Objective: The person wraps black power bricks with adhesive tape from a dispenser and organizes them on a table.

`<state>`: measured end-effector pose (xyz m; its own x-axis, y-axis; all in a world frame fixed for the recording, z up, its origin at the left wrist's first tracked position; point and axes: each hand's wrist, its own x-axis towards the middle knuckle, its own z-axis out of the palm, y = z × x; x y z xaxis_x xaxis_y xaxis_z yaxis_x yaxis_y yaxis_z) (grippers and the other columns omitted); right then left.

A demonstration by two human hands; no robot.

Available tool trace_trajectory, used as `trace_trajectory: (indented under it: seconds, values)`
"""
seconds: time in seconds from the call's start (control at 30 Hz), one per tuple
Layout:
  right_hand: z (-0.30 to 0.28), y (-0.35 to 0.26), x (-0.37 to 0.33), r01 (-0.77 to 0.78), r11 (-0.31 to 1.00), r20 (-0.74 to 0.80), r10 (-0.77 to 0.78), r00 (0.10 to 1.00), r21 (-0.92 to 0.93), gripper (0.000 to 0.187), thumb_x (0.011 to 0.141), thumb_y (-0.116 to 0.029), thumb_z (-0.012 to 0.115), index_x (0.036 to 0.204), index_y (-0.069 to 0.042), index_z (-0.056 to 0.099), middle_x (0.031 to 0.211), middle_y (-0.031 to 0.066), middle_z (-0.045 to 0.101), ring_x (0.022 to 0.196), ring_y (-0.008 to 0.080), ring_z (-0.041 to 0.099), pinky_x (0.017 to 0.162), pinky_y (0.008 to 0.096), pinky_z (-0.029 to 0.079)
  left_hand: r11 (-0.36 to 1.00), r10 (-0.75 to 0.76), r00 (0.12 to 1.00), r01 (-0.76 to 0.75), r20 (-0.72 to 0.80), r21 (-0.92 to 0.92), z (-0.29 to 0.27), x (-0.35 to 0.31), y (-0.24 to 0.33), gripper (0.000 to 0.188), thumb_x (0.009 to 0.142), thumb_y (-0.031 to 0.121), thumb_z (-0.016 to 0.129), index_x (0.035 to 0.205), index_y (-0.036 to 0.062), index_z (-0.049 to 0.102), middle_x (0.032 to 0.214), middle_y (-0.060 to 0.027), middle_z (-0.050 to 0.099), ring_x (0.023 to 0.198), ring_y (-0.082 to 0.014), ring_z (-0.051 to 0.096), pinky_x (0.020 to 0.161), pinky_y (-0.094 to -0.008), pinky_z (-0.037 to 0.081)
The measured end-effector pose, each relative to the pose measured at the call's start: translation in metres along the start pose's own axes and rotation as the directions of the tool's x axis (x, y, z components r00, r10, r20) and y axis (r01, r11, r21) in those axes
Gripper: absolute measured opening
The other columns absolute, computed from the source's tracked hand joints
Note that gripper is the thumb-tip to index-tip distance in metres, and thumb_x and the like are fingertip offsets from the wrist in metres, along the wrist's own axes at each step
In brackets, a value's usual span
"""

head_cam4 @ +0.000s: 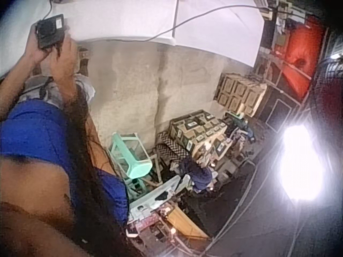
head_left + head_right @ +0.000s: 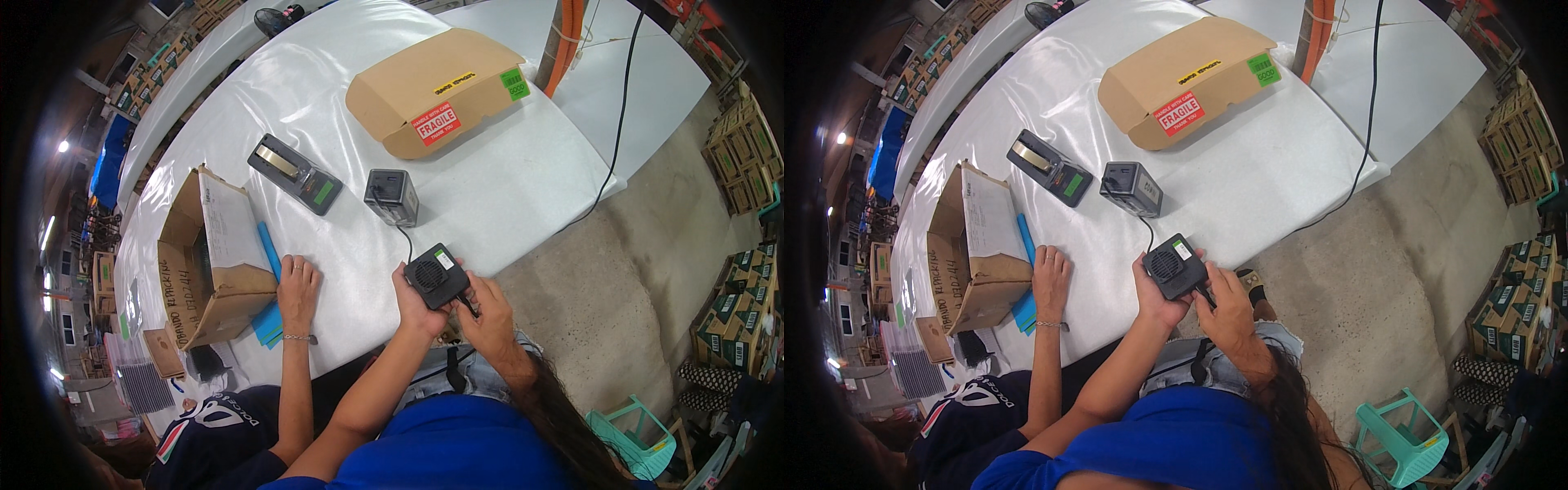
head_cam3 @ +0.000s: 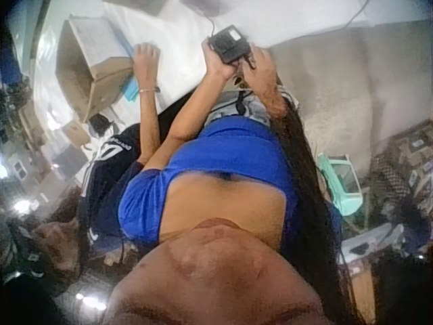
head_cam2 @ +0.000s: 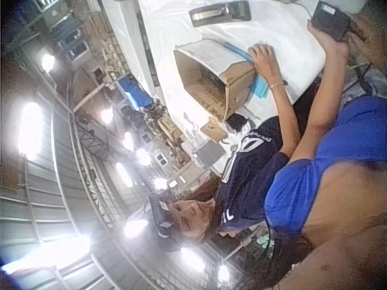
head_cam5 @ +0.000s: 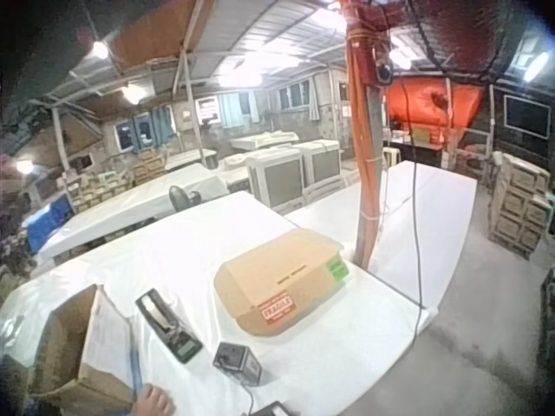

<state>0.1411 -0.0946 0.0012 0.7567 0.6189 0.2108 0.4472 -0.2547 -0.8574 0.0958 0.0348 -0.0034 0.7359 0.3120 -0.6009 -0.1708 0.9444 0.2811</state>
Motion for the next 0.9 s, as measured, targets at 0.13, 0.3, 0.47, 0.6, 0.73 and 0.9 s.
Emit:
trace_trajectory:
  seconds: [0.13, 0.3, 0.47, 0.6, 0.73, 0.9]
  values:
    - [0.001, -0.001, 0.0, -0.013, 1.0, -0.027, 0.014, 1.0, 0.005, 0.052, 0.073, -0.001, 0.067, 0.122, 0.007, 0.05, 0.1, 0.0154, 0.056, 0.08, 0.0228, 0.057, 0.068, 0.0306, 0.048, 1.0, 0.002, 1.0, -0.002, -0.008, -0.003, 0.001, 0.0, 0.0, 0.066, 0.088, 0.057, 0.022, 0.122, 0.0089, 0.052, 0.12, -0.0237, 0.055, 0.107, -0.0379, 0.054, 0.092, -0.0553, 0.041]
    - [-0.001, -0.003, 0.0, -0.037, 0.999, 0.004, 0.037, 0.999, 0.001, 0.056, 0.074, -0.005, 0.066, 0.125, 0.007, 0.046, 0.104, 0.0174, 0.054, 0.085, 0.027, 0.058, 0.072, 0.0345, 0.049, 1.0, -0.007, 1.0, 0.006, -0.026, -0.014, 0.004, 0.0, -0.001, 0.067, 0.088, 0.057, 0.021, 0.122, 0.0087, 0.052, 0.119, -0.0233, 0.055, 0.106, -0.0389, 0.054, 0.091, -0.0551, 0.042]
    - [-0.002, -0.007, -0.004, -0.22, 0.975, 0.015, 0.22, 0.975, 0.036, 0.042, 0.075, -0.008, 0.067, 0.112, 0.004, 0.052, 0.099, 0.0165, 0.054, 0.077, 0.0269, 0.056, 0.069, 0.0366, 0.048, 1.0, -0.025, 1.0, 0.025, 0.008, -0.002, 0.005, -0.001, -0.001, 0.069, 0.087, 0.057, 0.021, 0.124, 0.0068, 0.05, 0.118, -0.0231, 0.055, 0.106, -0.0439, 0.053, 0.09, -0.0548, 0.042]
    - [0.002, -0.001, -0.009, -0.283, 0.958, 0.09, 0.279, 0.956, 0.038, 0.028, 0.077, -0.01, 0.067, 0.1, 0.001, 0.055, 0.091, 0.0188, 0.057, 0.077, 0.0321, 0.058, 0.07, 0.0402, 0.048, 0.999, -0.031, 0.999, 0.031, 0.021, -0.021, 0.0, -0.001, 0.0, 0.07, 0.086, 0.057, 0.022, 0.124, 0.0058, 0.049, 0.118, -0.0238, 0.055, 0.106, -0.0468, 0.052, 0.09, -0.0543, 0.042]
    - [0.008, -0.008, -0.007, -0.198, 0.98, 0.023, 0.198, 0.98, -0.025, 0.022, 0.08, -0.013, 0.064, 0.096, 0.002, 0.06, 0.089, 0.0188, 0.062, 0.077, 0.0314, 0.061, 0.067, 0.038, 0.049, 0.997, -0.035, 0.999, 0.035, 0.0, -0.07, -0.002, 0.001, 0.001, 0.069, 0.086, 0.057, 0.024, 0.123, 0.0057, 0.051, 0.116, -0.0242, 0.056, 0.105, -0.0473, 0.053, 0.091, -0.0541, 0.042]
    - [0.007, -0.012, -0.004, -0.335, 0.939, 0.105, 0.343, 0.934, -0.083, 0.023, 0.083, -0.019, 0.059, 0.095, 0.001, 0.058, 0.091, 0.0217, 0.06, 0.087, 0.0402, 0.058, 0.074, 0.0466, 0.046, 0.996, -0.003, 1.0, 0.004, 0.015, -0.09, -0.004, 0.008, -0.006, 0.07, 0.086, 0.059, 0.026, 0.116, 0.004, 0.055, 0.106, -0.0242, 0.06, 0.095, -0.0425, 0.058, 0.09, -0.0543, 0.045]
